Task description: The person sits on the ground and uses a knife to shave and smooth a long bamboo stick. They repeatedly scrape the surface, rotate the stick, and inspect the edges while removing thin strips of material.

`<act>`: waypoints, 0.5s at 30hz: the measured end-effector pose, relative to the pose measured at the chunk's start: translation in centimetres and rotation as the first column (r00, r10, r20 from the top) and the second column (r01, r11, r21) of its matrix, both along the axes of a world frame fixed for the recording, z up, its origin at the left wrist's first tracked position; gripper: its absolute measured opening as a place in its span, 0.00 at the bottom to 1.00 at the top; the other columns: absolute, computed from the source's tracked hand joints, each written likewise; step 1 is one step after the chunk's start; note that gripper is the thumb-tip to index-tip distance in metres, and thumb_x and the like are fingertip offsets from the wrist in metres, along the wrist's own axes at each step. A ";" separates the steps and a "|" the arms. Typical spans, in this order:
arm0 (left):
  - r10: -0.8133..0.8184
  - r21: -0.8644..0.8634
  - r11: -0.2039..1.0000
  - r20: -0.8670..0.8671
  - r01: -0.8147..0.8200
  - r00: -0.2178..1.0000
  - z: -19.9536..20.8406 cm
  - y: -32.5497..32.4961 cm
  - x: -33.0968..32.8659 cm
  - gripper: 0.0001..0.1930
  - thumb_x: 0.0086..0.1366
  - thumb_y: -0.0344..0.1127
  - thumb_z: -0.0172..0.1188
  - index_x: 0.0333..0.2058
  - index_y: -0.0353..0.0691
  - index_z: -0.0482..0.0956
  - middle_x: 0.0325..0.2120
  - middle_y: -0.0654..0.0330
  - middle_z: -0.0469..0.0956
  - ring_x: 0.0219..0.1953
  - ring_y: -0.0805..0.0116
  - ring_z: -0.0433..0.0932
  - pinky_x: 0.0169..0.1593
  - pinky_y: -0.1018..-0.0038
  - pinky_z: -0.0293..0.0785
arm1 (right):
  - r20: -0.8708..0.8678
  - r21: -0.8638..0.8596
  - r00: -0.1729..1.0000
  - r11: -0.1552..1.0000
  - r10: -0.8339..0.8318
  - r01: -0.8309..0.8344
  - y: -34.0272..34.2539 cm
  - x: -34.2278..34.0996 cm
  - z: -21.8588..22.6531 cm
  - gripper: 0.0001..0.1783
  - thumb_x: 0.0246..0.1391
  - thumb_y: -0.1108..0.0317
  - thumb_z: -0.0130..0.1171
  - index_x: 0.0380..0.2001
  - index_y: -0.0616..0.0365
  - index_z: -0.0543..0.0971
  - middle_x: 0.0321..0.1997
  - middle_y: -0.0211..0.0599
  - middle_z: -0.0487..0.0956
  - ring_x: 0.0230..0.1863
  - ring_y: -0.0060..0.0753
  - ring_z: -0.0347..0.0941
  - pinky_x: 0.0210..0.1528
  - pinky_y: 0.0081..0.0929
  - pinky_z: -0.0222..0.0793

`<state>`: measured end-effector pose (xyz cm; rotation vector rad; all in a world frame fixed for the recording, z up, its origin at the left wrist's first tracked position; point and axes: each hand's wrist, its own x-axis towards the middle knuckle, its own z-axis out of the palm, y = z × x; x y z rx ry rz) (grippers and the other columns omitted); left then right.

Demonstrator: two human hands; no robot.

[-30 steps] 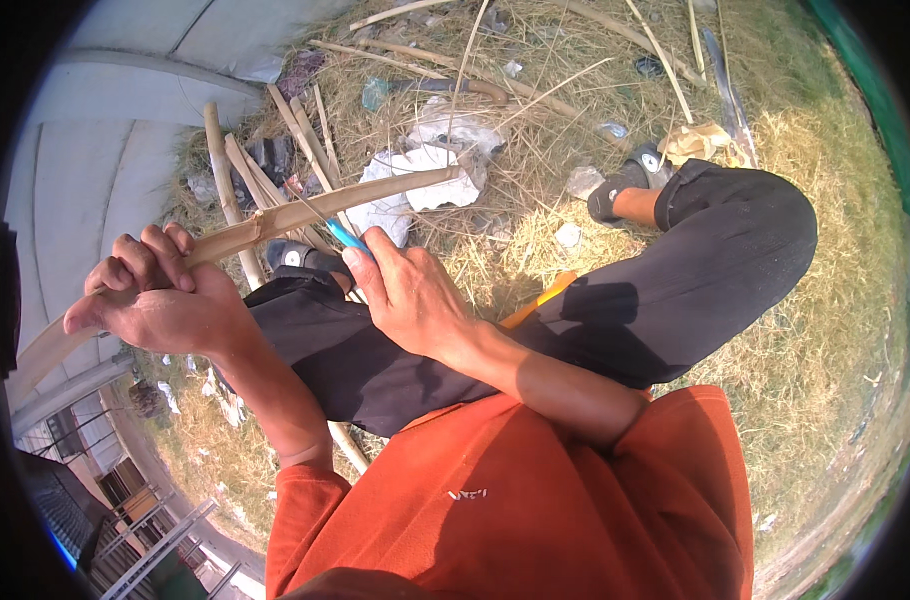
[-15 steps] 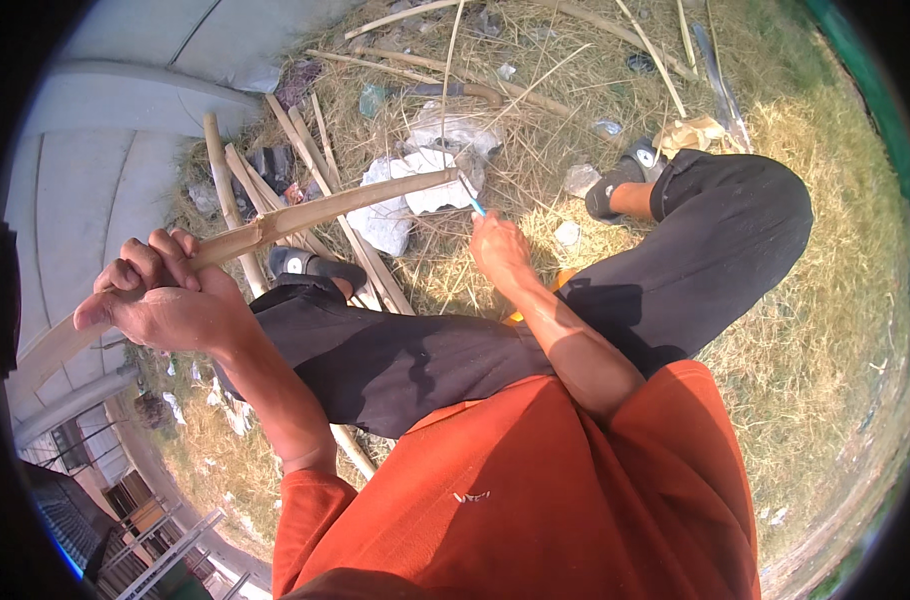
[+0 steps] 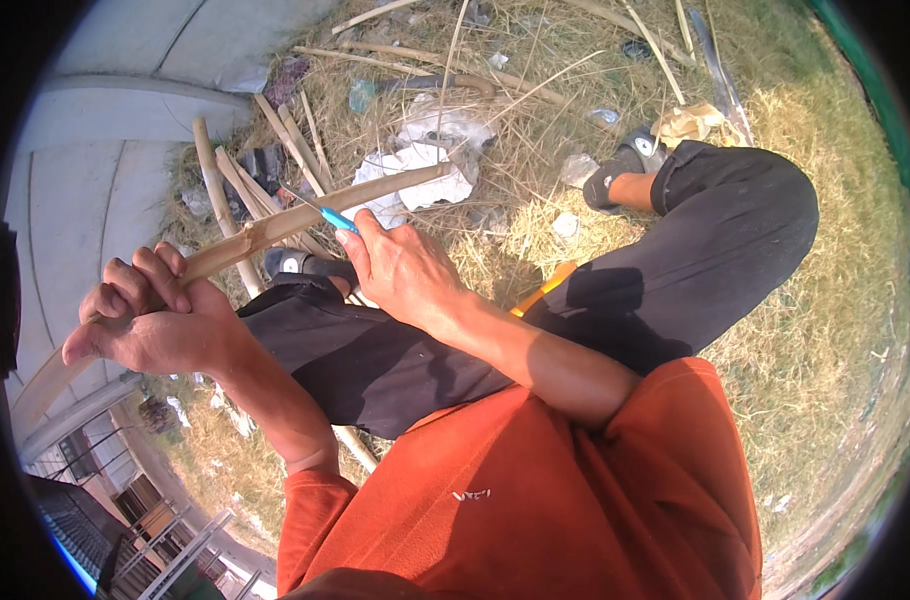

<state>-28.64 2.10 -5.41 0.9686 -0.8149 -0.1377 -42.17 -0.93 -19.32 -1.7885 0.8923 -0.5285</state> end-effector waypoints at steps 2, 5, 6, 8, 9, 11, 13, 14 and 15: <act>-0.093 0.004 0.996 0.035 0.093 0.995 -0.4 0.7 1.0 0.30 0.64 0.69 0.39 0.20 0.48 0.61 0.12 0.68 0.49 0.10 0.75 0.46 0.18 0.78 0.49 | -0.053 -0.147 0.998 0.989 -0.026 0.018 0.0 -0.2 -1.7 0.12 0.62 0.61 0.47 0.36 0.61 0.69 0.13 0.54 0.71 0.18 0.61 0.70 0.22 0.50 0.65; 0.123 0.037 0.992 0.037 -0.124 0.992 0.1 0.5 0.5 0.30 0.65 0.69 0.38 0.20 0.48 0.61 0.12 0.68 0.50 0.10 0.75 0.46 0.18 0.78 0.47 | -0.098 -0.215 0.995 0.977 -0.024 0.002 -0.5 0.1 -3.7 0.14 0.61 0.60 0.48 0.36 0.61 0.70 0.14 0.53 0.73 0.20 0.60 0.72 0.23 0.51 0.67; 0.153 0.052 0.987 0.010 -0.153 0.988 0.5 0.4 0.4 0.29 0.65 0.68 0.38 0.19 0.48 0.60 0.12 0.68 0.51 0.10 0.75 0.46 0.18 0.78 0.47 | -0.132 -0.238 0.991 0.971 -0.035 0.002 -0.7 0.3 -4.4 0.15 0.61 0.59 0.48 0.35 0.62 0.71 0.15 0.53 0.73 0.20 0.60 0.72 0.24 0.52 0.67; 0.160 0.038 0.986 0.007 -0.160 0.987 0.4 0.3 0.8 0.30 0.65 0.69 0.36 0.20 0.47 0.57 0.11 0.68 0.50 0.09 0.76 0.47 0.15 0.78 0.46 | -0.285 -0.211 0.949 0.975 -0.133 0.073 -1.5 -0.2 -9.1 0.17 0.61 0.57 0.47 0.35 0.63 0.72 0.17 0.53 0.75 0.22 0.60 0.73 0.25 0.53 0.68; 0.150 0.026 0.988 -0.003 -0.150 0.989 0.3 -0.2 0.7 0.30 0.64 0.70 0.35 0.21 0.47 0.56 0.11 0.68 0.49 0.08 0.77 0.47 0.14 0.78 0.45 | -0.407 -0.177 0.888 0.972 -0.214 0.153 -2.3 -2.1 -13.1 0.18 0.62 0.56 0.46 0.34 0.63 0.72 0.18 0.53 0.76 0.23 0.60 0.74 0.27 0.54 0.68; 0.070 -0.004 0.998 -0.003 -0.070 0.998 0.1 -0.6 0.1 0.31 0.64 0.70 0.34 0.20 0.47 0.56 0.11 0.68 0.49 0.08 0.77 0.47 0.14 0.78 0.44 | -0.535 -0.121 0.808 0.969 -0.245 0.213 -3.1 -5.1 -17.5 0.21 0.62 0.55 0.44 0.34 0.65 0.72 0.18 0.54 0.76 0.24 0.60 0.75 0.28 0.51 0.70; -0.103 -0.087 0.991 -0.024 0.101 0.994 -0.4 0.0 0.2 0.31 0.64 0.70 0.34 0.20 0.46 0.57 0.11 0.68 0.49 0.08 0.77 0.46 0.14 0.78 0.43 | -0.530 -0.103 0.828 0.983 -0.185 0.153 -3.6 -5.8 -15.9 0.22 0.63 0.54 0.43 0.38 0.65 0.73 0.20 0.55 0.77 0.26 0.59 0.76 0.31 0.51 0.70; 0.066 -0.020 0.998 -0.004 -0.066 0.998 -0.3 0.2 -0.1 0.31 0.65 0.70 0.34 0.20 0.46 0.56 0.11 0.68 0.48 0.08 0.77 0.45 0.14 0.78 0.43 | -0.521 -0.073 0.844 0.992 -0.129 0.107 -3.0 -5.5 -14.4 0.22 0.63 0.53 0.42 0.40 0.64 0.73 0.21 0.56 0.77 0.27 0.59 0.76 0.32 0.50 0.71; 0.064 -0.041 0.997 -0.016 -0.065 0.998 0.0 -0.5 -0.1 0.31 0.64 0.70 0.34 0.19 0.46 0.56 0.11 0.68 0.48 0.09 0.77 0.45 0.14 0.78 0.42 | -0.472 -0.053 0.875 0.994 -0.110 0.096 -4.4 -5.2 -12.1 0.22 0.63 0.54 0.42 0.40 0.64 0.73 0.20 0.55 0.76 0.27 0.59 0.76 0.32 0.51 0.70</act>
